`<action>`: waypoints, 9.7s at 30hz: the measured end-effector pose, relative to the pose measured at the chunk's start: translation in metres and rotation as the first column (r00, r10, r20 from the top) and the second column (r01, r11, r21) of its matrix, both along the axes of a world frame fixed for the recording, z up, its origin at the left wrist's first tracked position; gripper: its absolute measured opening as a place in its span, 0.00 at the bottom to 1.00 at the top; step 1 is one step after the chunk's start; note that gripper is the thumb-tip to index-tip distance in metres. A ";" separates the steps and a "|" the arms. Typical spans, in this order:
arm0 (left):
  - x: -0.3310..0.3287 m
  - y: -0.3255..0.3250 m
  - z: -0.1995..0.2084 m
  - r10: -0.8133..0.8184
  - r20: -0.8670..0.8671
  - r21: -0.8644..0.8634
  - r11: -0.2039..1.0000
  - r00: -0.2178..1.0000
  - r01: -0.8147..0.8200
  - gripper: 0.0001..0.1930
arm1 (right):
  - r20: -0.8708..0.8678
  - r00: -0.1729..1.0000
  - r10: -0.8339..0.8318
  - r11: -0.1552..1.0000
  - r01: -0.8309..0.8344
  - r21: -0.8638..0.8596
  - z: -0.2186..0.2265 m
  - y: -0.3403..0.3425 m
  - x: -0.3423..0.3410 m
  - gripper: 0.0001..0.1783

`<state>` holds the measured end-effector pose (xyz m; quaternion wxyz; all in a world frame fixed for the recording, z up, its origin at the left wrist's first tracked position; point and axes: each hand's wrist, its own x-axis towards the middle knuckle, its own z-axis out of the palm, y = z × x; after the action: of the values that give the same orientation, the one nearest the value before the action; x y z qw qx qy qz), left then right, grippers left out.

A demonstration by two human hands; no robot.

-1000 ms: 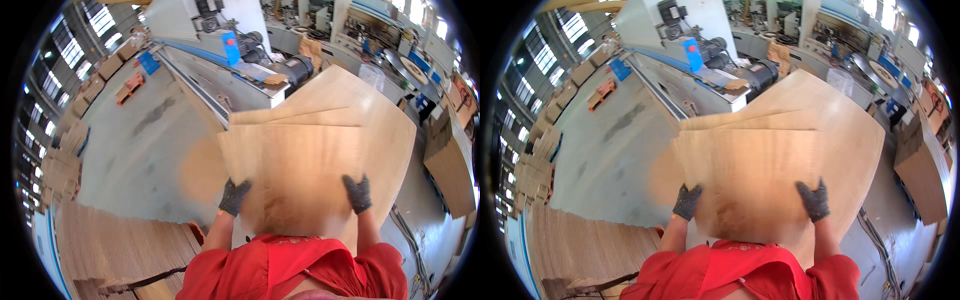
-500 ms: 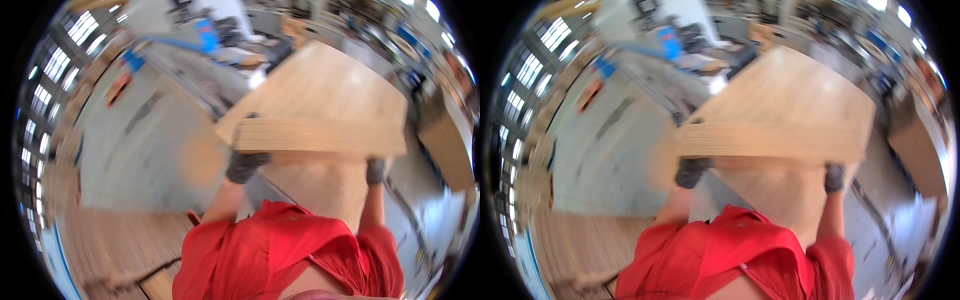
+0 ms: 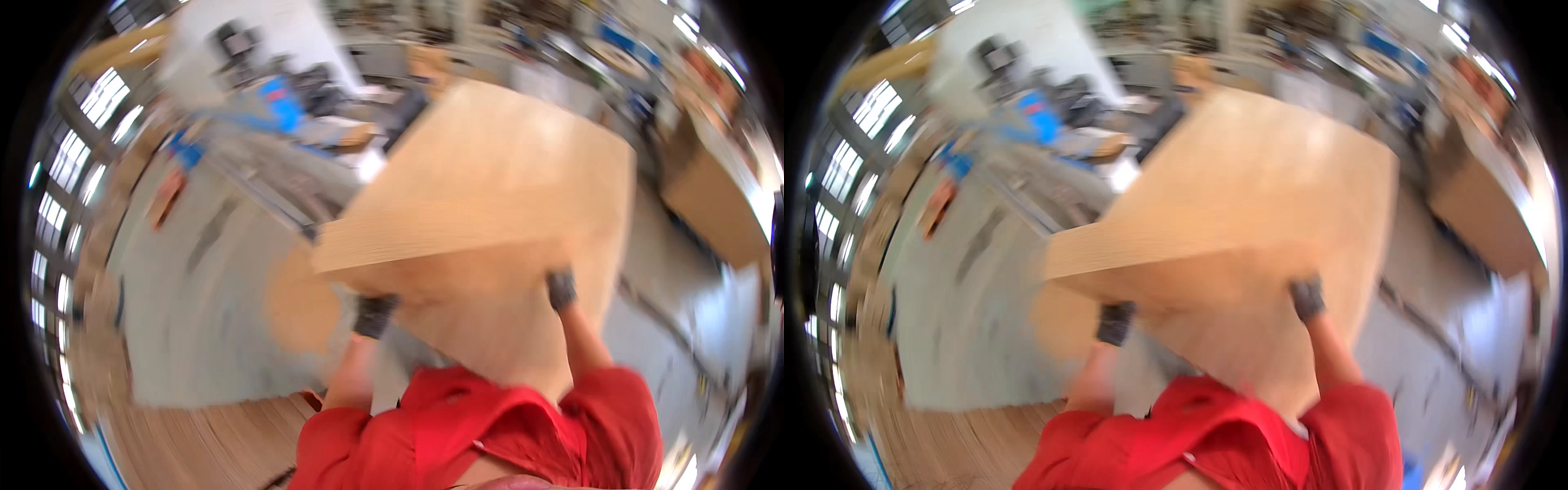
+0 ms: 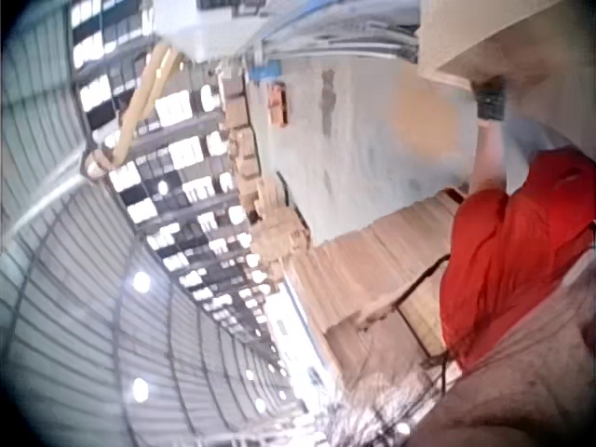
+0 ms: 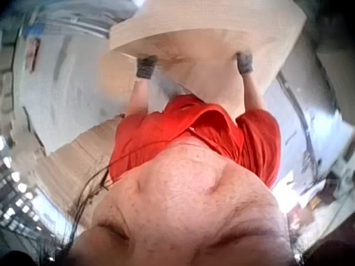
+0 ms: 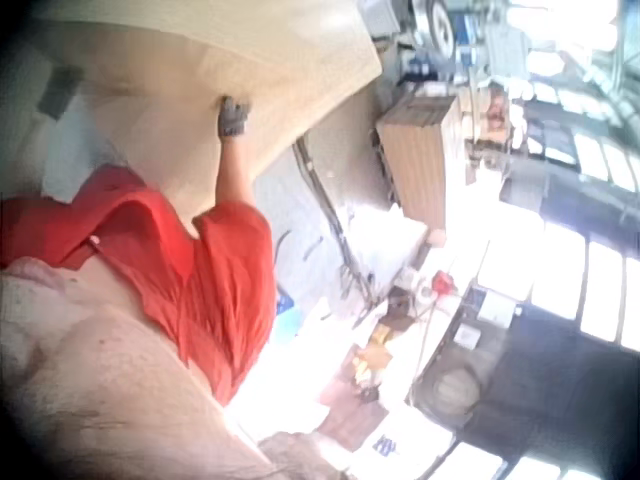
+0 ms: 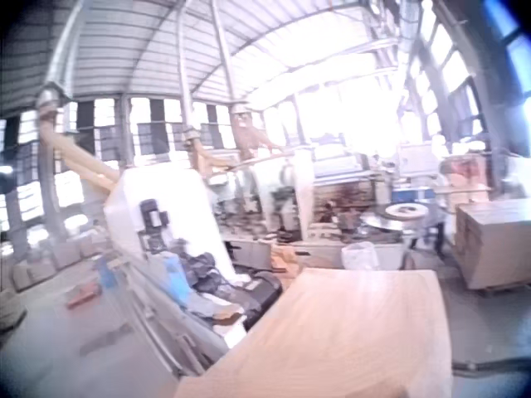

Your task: The person repeatedly picks up large wooden panels from a workbench and stacks them onto a growing pile on a pallet. The person handles the panels by hand, moving them one at a time from the bench to the stack.

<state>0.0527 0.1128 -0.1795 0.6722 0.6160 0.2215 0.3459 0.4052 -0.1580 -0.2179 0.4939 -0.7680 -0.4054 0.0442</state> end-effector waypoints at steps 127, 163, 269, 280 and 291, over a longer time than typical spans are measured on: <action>-0.615 -0.635 0.016 0.136 -0.342 0.891 -0.268 -0.930 -0.367 0.17 | 0.796 -0.603 -0.048 -0.543 -0.653 -0.527 0.388 0.057 -0.997 0.30; -0.477 -0.795 0.027 -0.177 -0.754 0.600 -0.578 -0.633 -0.553 0.57 | -0.485 -0.500 0.717 -0.689 -0.615 -0.384 0.007 -0.185 -0.902 0.39; -0.295 -0.520 -0.043 0.540 -0.784 0.547 0.363 -0.308 -0.754 0.23 | -0.927 0.279 0.249 0.956 0.084 0.282 0.027 0.487 -0.246 0.29; -0.289 -0.438 -0.046 0.607 -0.786 0.074 0.279 0.116 -0.957 0.22 | -0.907 -0.129 0.400 0.897 0.259 0.358 0.071 0.287 -0.203 0.24; -0.230 -0.269 -0.004 0.526 -0.832 0.447 0.823 0.176 -0.349 0.20 | -0.977 0.078 0.200 0.948 0.236 0.213 0.025 0.071 -0.130 0.30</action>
<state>-0.1775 -0.1567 -0.1834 0.2391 0.6568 0.7049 0.1204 0.2756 -0.0872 -0.1928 0.7528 -0.4459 0.0474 0.4818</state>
